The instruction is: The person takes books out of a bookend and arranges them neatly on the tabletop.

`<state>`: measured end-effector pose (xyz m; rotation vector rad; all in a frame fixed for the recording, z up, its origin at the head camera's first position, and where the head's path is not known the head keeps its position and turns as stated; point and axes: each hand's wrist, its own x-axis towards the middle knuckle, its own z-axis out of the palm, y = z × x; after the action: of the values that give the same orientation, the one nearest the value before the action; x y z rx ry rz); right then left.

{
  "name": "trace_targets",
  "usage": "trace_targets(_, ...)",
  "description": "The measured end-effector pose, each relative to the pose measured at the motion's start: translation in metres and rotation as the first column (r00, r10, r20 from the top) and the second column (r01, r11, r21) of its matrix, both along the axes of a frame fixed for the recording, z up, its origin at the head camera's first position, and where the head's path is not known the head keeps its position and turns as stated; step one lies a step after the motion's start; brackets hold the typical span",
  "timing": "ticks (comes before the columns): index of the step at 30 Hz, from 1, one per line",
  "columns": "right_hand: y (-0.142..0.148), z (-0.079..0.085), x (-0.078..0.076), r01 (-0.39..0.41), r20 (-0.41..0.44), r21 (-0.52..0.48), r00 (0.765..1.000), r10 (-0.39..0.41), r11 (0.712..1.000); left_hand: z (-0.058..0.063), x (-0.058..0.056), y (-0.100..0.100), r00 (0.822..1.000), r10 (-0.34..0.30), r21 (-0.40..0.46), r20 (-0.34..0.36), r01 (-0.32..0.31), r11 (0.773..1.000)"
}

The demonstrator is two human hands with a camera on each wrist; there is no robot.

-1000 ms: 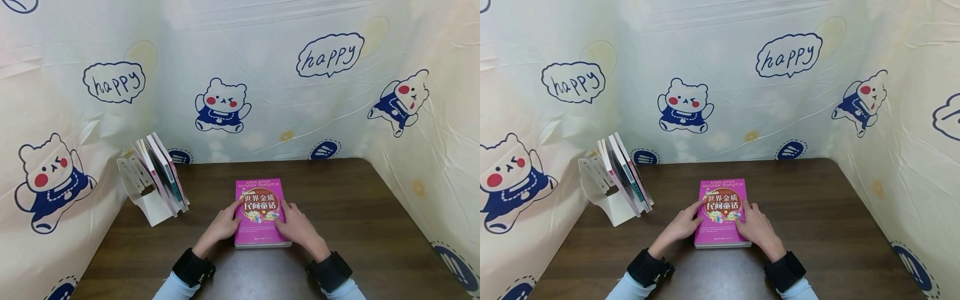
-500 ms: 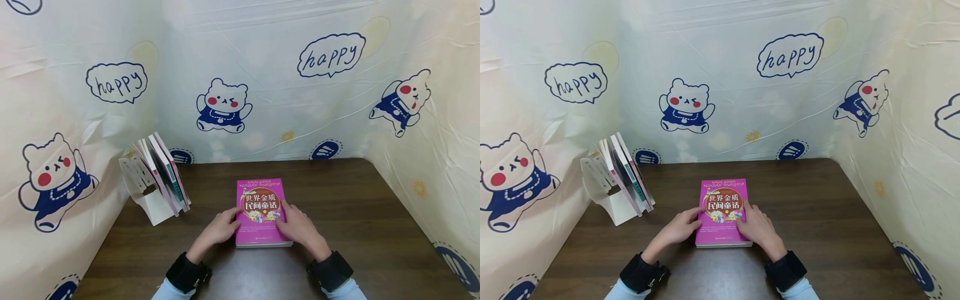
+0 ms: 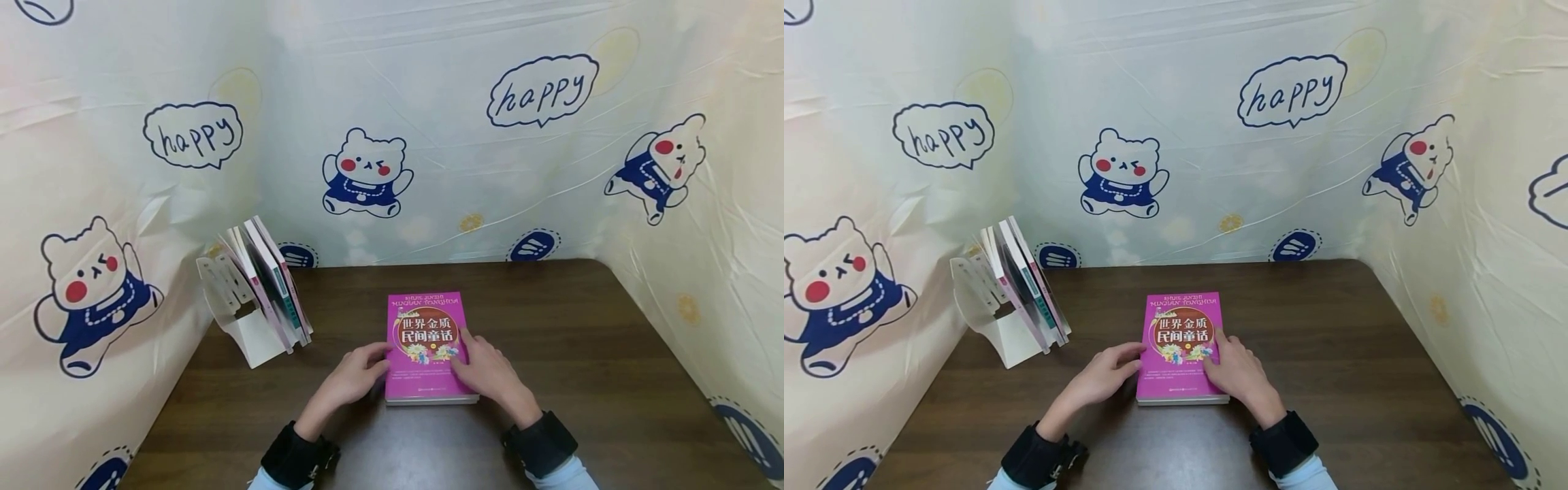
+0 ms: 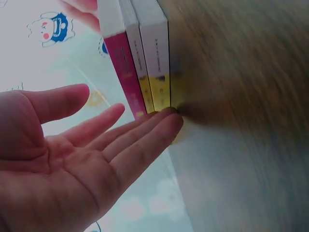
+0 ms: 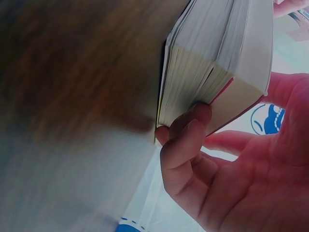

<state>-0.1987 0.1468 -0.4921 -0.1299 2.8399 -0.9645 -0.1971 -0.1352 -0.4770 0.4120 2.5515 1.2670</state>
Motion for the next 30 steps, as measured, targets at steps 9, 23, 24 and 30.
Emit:
trace_targets(9, 0.000, 0.002, 0.001, -0.007, 0.002, 0.007, 1.000, 0.007, 1.000, 0.002, 0.001, -0.022, 0.968, 0.243, 0.039, -0.062, -0.241, 0.970)
trace_targets(23, 0.000, 0.002, 0.000, -0.017, 0.000, 0.018, 1.000, 0.017, 1.000, 0.010, 0.006, -0.038, 0.754, 0.642, 0.300, -0.139, -0.585, 0.753)
trace_targets(24, 0.000, 0.002, 0.000, -0.017, 0.002, 0.019, 1.000, 0.017, 1.000, 0.010, 0.006, -0.039, 0.721, 0.677, 0.320, -0.148, -0.613, 0.722)
trace_targets(30, 0.000, 0.003, 0.000, -0.015, 0.011, 0.018, 1.000, 0.014, 1.000, 0.012, 0.005, -0.045, 0.544, 0.818, 0.459, -0.187, -0.688, 0.562)
